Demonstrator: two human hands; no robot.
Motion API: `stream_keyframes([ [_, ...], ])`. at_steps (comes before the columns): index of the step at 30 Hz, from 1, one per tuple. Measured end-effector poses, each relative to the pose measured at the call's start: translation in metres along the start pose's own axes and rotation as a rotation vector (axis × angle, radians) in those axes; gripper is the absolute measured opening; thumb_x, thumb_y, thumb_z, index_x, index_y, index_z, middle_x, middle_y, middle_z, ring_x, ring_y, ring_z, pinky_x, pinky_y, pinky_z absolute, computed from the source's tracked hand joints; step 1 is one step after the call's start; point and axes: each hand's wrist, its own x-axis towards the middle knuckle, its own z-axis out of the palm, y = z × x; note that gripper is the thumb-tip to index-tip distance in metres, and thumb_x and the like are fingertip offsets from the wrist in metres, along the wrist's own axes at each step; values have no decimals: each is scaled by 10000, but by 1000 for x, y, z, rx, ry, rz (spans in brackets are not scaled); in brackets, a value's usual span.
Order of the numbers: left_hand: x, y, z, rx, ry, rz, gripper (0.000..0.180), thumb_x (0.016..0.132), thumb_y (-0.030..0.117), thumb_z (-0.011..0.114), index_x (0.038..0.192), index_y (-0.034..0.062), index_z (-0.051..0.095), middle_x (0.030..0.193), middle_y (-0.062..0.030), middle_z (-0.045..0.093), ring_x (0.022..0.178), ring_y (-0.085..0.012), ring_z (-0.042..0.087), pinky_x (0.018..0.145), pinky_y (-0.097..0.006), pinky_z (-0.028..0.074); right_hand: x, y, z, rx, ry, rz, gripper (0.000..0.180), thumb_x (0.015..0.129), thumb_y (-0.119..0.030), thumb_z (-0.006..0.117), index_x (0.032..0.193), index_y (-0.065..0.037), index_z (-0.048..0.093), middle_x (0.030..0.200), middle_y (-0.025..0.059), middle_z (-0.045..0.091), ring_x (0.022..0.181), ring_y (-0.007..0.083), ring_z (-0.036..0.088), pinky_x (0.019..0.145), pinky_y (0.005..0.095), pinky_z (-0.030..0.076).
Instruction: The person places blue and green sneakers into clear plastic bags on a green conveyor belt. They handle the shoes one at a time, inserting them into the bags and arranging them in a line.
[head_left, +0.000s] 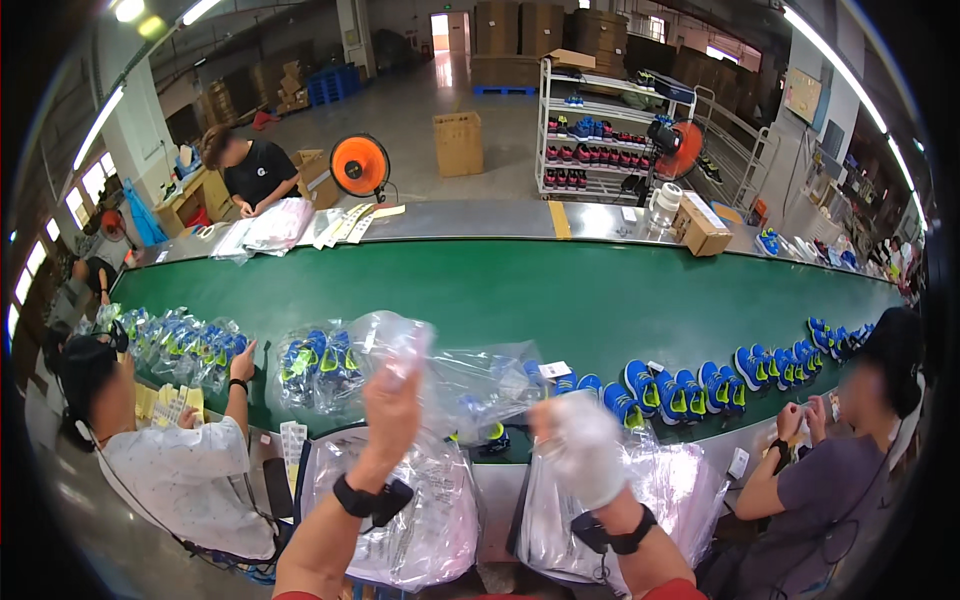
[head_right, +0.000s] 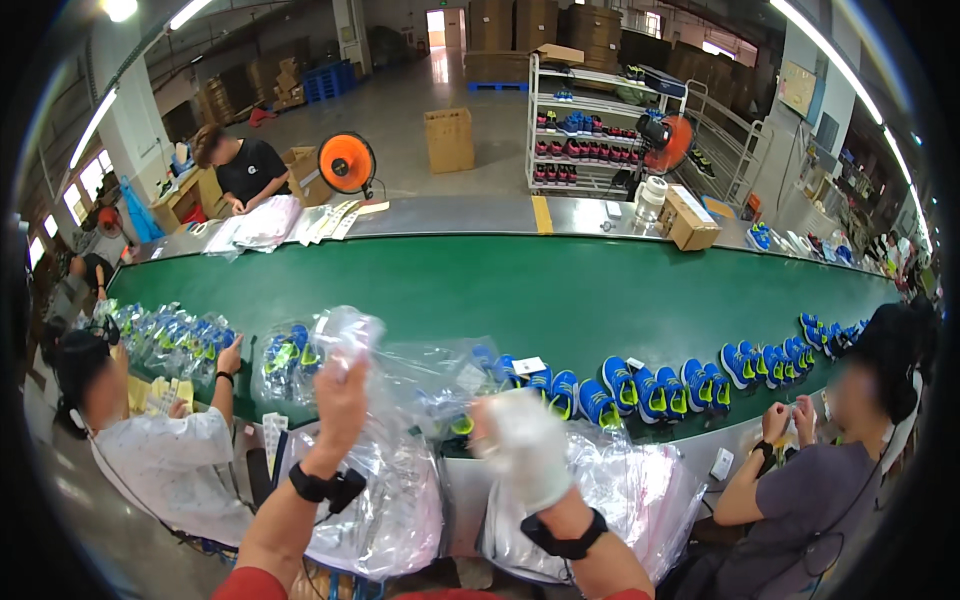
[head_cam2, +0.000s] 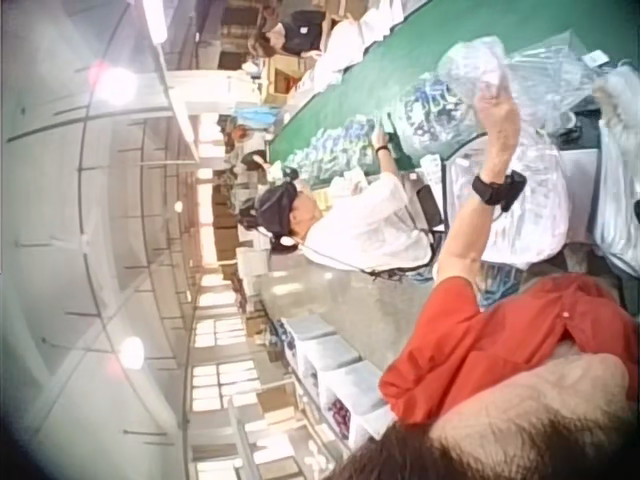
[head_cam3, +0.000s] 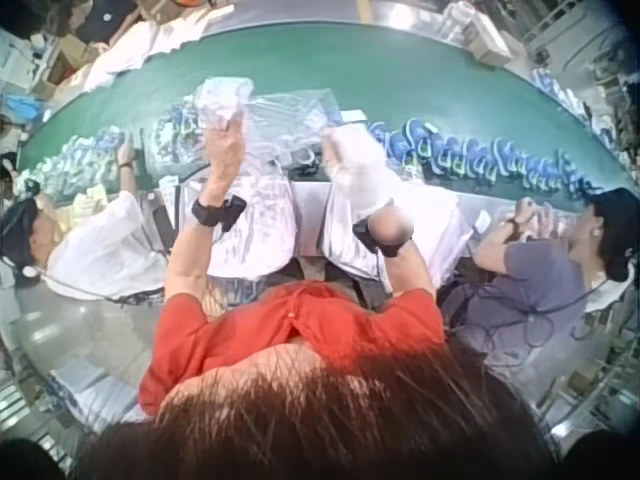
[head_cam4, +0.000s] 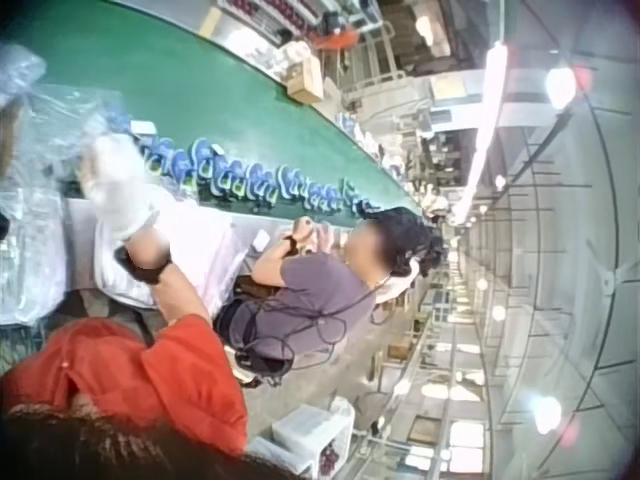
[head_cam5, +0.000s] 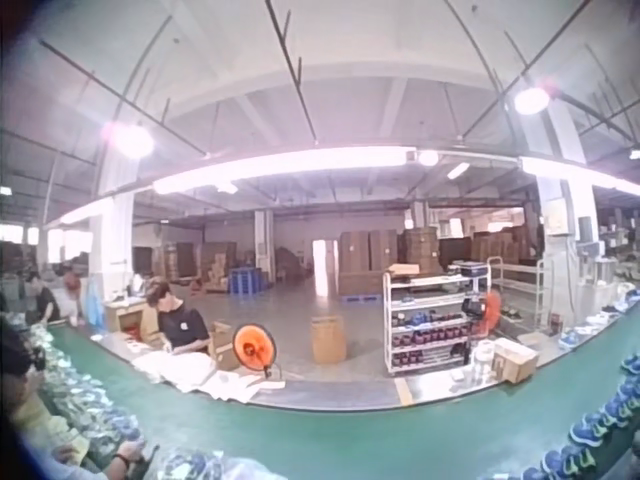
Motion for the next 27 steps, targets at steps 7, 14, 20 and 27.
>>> stream_keyframes([
  [7, -82, 34, 24, 43, -1088, 166, 388, 636, -33, 519, 1014, 47, 563, 651, -182, 546, 568, -349, 546, 544, -392, 446, 27, 43, 96, 309, -550, -147, 287, 722, -179, 638, 951, -24, 560, 838, 145, 590, 773, 277, 582, 667, 355, 489],
  [14, -7, 4, -74, 641, -638, 319, 334, 666, -20, 573, 994, 39, 564, 631, -195, 552, 581, -382, 573, 477, -389, 438, 82, 40, 163, -177, -722, 139, 350, 701, -311, 639, 917, -37, 616, 763, 148, 632, 660, 273, 610, 607, 345, 513],
  [20, 66, -31, -112, 597, 32, 192, 125, 840, 40, 544, 934, -38, 569, 634, -127, 549, 546, -159, 508, 500, -280, 378, 93, -52, 148, 101, -646, -215, 257, 748, -216, 602, 951, -59, 614, 880, 137, 634, 733, 295, 617, 629, 354, 492],
  [27, 65, -50, -129, 271, -10, -32, 158, 899, 132, 542, 839, -12, 569, 656, 66, 430, 592, -36, 360, 512, -213, 295, 71, 37, 110, 228, -644, 216, 250, 818, -267, 560, 974, -77, 605, 894, 160, 621, 813, 310, 614, 691, 364, 491],
])
